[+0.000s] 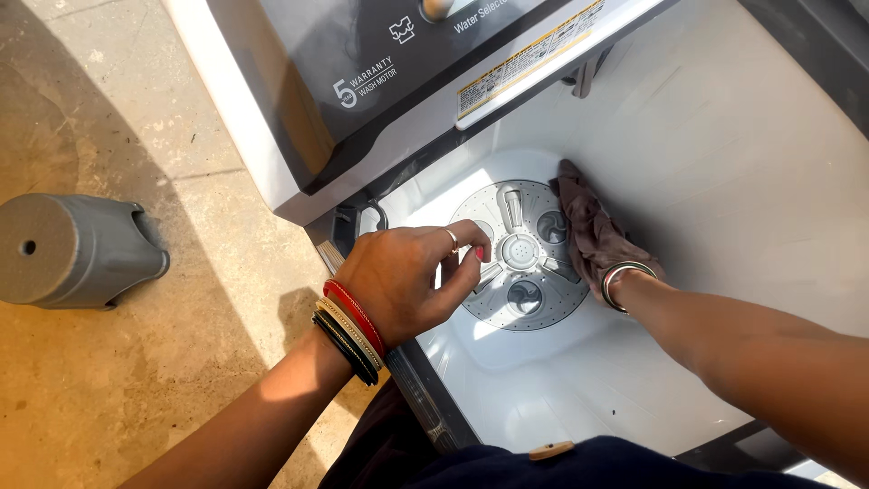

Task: The person wipes the exterior and interior surfaces of a semi-automatic washing machine with a cloth, adjusts the control dials, and cleans the plastic covers.

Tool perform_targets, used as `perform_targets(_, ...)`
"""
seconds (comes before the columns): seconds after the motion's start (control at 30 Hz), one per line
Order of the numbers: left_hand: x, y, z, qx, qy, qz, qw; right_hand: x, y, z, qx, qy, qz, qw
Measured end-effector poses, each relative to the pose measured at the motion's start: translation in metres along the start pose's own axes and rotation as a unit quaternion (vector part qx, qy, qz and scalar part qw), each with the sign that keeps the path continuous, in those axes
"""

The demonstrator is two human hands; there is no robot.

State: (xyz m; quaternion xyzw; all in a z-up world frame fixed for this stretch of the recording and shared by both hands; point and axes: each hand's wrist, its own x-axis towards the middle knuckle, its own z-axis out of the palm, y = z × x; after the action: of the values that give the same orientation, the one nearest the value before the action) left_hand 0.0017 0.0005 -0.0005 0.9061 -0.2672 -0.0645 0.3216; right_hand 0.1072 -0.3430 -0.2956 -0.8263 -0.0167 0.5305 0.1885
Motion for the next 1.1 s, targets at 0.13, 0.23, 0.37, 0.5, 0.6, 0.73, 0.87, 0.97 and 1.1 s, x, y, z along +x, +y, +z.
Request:
perform_targets(0.13,-0.001,-0.001,0.001,-0.014,-0.047,-0.031,0.998,0.015,-0.019,0.037,0.074,0.005,-0.003,0.997)
perform_targets(0.23,0.000,-0.002,0.003,-0.021,-0.025,-0.004,0.999,0.048,-0.040,0.013,0.258,0.218,0.018,0.941)
perform_targets(0.37,0.002,-0.003,0.005,-0.022,-0.021,-0.013,0.999,0.077,-0.036,0.004,0.254,0.443,0.013,0.860)
perform_targets(0.5,0.000,-0.006,0.004,-0.036,0.002,-0.001,0.999,0.115,-0.048,0.073,-0.089,0.268,-0.188,0.941)
perform_targets(0.6,-0.002,-0.009,0.005,-0.034,0.010,-0.002,0.999,0.109,-0.075,0.140,0.235,-0.061,-0.022,0.970)
perform_targets(0.73,-0.003,-0.009,0.002,-0.047,0.005,0.015,0.999,0.046,-0.110,0.162,-0.404,-0.232,-0.185,0.866)
perform_targets(0.87,0.000,-0.006,0.003,-0.034,-0.020,-0.013,0.999,0.063,-0.093,0.117,0.215,-0.217,-0.040,0.951)
perform_targets(0.97,-0.002,-0.005,0.002,-0.037,-0.016,-0.020,0.999,0.093,-0.039,0.055,0.621,0.006,-0.039,0.783)
perform_targets(1.1,-0.002,-0.006,0.003,-0.024,-0.010,-0.003,1.000,0.085,0.028,0.015,0.572,0.259,0.008,0.778)
